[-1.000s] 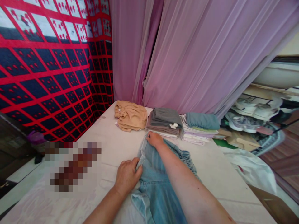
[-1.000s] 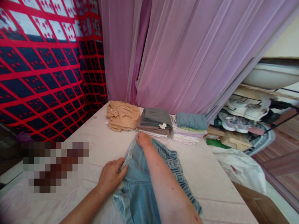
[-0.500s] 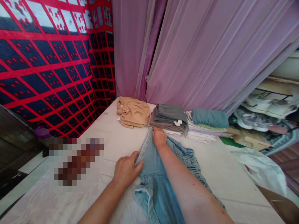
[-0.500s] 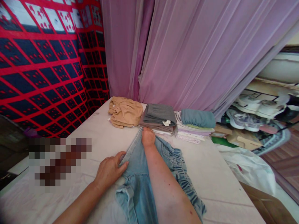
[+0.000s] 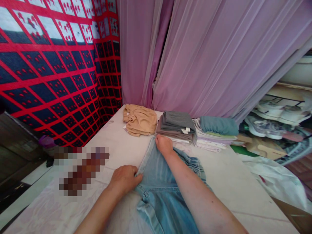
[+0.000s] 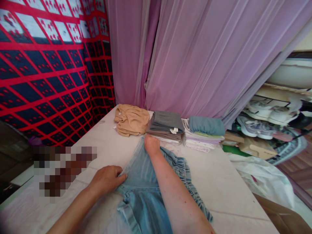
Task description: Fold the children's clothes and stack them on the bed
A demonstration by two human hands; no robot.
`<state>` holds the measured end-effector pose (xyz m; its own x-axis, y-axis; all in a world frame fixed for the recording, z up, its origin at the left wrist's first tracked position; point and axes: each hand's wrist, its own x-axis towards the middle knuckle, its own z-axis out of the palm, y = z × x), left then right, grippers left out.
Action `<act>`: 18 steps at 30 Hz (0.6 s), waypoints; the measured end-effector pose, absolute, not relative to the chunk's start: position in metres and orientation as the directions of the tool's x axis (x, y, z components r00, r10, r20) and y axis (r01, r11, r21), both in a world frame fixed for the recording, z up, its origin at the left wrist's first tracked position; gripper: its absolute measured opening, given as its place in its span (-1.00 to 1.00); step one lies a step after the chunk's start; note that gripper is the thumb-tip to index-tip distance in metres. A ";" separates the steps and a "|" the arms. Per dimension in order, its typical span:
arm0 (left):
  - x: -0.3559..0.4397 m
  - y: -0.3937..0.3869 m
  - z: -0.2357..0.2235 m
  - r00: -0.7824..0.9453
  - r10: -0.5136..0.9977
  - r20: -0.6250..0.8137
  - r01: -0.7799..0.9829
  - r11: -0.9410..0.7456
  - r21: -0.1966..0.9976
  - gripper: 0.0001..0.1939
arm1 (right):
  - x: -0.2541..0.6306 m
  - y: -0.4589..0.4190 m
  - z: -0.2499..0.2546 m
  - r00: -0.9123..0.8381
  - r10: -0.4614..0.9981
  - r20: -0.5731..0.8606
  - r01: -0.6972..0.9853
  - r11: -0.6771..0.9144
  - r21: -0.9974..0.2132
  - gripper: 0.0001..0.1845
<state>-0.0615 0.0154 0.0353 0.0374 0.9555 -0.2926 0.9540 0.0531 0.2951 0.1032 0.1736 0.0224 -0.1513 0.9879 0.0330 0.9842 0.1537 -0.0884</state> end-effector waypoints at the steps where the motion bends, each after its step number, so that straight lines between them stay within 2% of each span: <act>1: -0.065 0.016 0.036 0.026 0.956 -0.291 0.957 0.060 0.283 -0.59 | 0.100 0.175 0.024 -0.135 0.989 0.057 0.985 0.140 -0.099 -0.60; 5: -0.073 0.020 0.035 -0.034 0.963 -0.269 0.969 0.098 0.226 -0.59 | 0.089 0.177 0.021 -0.117 0.992 0.051 0.983 0.123 -0.137 -0.60; 9: -0.075 0.022 0.028 -0.043 0.958 -0.285 0.966 0.112 0.231 -0.67 | 0.093 0.171 0.015 -0.232 0.972 0.022 0.960 0.233 -0.157 -0.66; 12: -0.076 0.022 0.026 -0.046 0.957 -0.286 0.960 0.121 0.253 -0.68 | 0.116 0.159 0.020 -0.270 0.959 0.092 0.940 0.283 -0.192 -0.62; 16: -0.075 0.022 0.026 -0.061 0.963 -0.261 0.955 0.133 0.266 -0.55 | 0.178 0.137 0.031 -0.172 0.973 0.152 0.965 0.197 -0.174 -0.68; 18: -0.073 0.022 0.026 -0.064 0.966 -0.252 0.958 0.130 0.257 -0.49 | 0.211 0.127 0.032 -0.157 0.984 0.087 0.977 0.168 -0.131 -0.71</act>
<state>-0.0734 0.0218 0.0262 -0.0638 0.9656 -0.2521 0.9576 0.1304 0.2569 0.2112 0.1268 0.0323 -0.1574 0.9837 0.0875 0.9771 0.1680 -0.1309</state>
